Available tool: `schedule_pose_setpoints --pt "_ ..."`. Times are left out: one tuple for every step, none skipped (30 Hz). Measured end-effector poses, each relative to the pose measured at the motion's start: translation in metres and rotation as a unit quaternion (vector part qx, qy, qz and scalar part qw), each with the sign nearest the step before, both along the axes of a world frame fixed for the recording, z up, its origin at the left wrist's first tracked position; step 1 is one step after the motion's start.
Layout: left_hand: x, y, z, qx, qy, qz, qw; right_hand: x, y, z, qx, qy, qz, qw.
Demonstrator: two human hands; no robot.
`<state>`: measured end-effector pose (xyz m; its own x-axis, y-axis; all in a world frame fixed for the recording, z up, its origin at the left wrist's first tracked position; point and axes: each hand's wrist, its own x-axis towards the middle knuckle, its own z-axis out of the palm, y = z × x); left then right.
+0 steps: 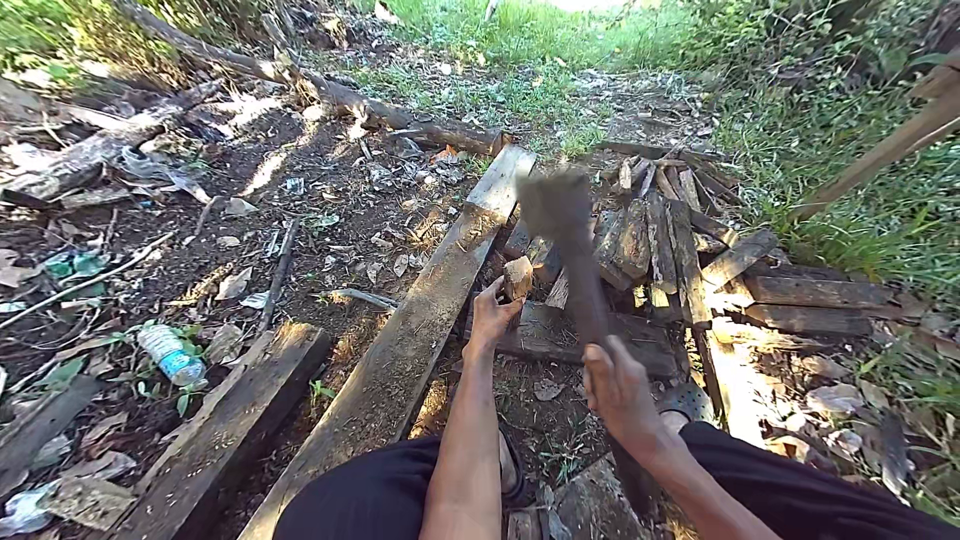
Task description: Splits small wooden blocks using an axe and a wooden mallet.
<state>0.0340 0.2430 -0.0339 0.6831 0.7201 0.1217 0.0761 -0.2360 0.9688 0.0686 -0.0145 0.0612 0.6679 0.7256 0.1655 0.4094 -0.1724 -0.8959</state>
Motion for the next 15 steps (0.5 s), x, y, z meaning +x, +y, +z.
schedule_pose_setpoints --pt "0.001 0.000 -0.001 0.004 0.003 0.000 1.000 0.004 -0.001 -0.014 -0.065 0.029 -0.002 0.997" --pt "0.002 0.000 0.000 0.008 0.006 0.000 1.000 0.007 0.000 -0.024 -0.093 0.051 -0.005 0.994" --pt "0.004 0.001 0.001 0.011 0.009 -0.001 1.000 0.008 0.001 -0.028 -0.098 0.067 -0.006 0.993" --pt "0.005 0.001 0.003 0.011 0.013 -0.004 1.000 0.007 0.001 -0.029 -0.096 0.081 -0.005 0.992" --pt "0.004 0.000 0.002 0.009 0.018 -0.007 1.000 0.005 0.001 -0.028 -0.096 0.089 -0.005 0.991" --pt "0.002 0.000 0.001 0.007 0.023 -0.008 1.000 0.003 0.000 -0.028 -0.097 0.089 -0.004 0.991" --pt "0.002 0.000 0.000 0.007 0.025 -0.007 1.000 0.004 0.000 -0.028 -0.097 0.083 -0.004 0.992" --pt "0.003 0.001 -0.001 0.008 0.025 -0.004 1.000 0.005 0.001 -0.028 -0.095 0.077 -0.004 0.992" --pt "0.004 0.001 -0.002 0.011 0.024 -0.001 1.000 0.006 0.001 -0.029 -0.095 0.069 -0.004 0.993" --pt "0.005 0.000 -0.002 0.015 0.022 0.000 1.000 0.006 0.000 -0.030 -0.092 0.062 -0.005 0.994" --pt "0.006 0.000 -0.001 0.019 0.019 -0.001 1.000 0.006 -0.001 -0.031 -0.090 0.055 -0.006 0.994" --pt "0.006 0.000 0.002 0.023 0.015 -0.003 1.000 0.005 -0.002 -0.030 -0.087 0.050 -0.006 0.995" --pt "0.006 -0.001 0.008 0.027 0.011 -0.005 1.000 0.005 -0.004 -0.025 -0.085 0.043 -0.008 0.995" --pt "0.006 -0.001 0.020 0.037 0.008 -0.010 0.999 0.006 -0.005 -0.018 -0.077 0.036 -0.012 0.996" --pt "0.006 -0.001 0.037 0.055 0.004 -0.009 0.998 0.007 -0.006 -0.008 -0.063 0.027 -0.017 0.998"
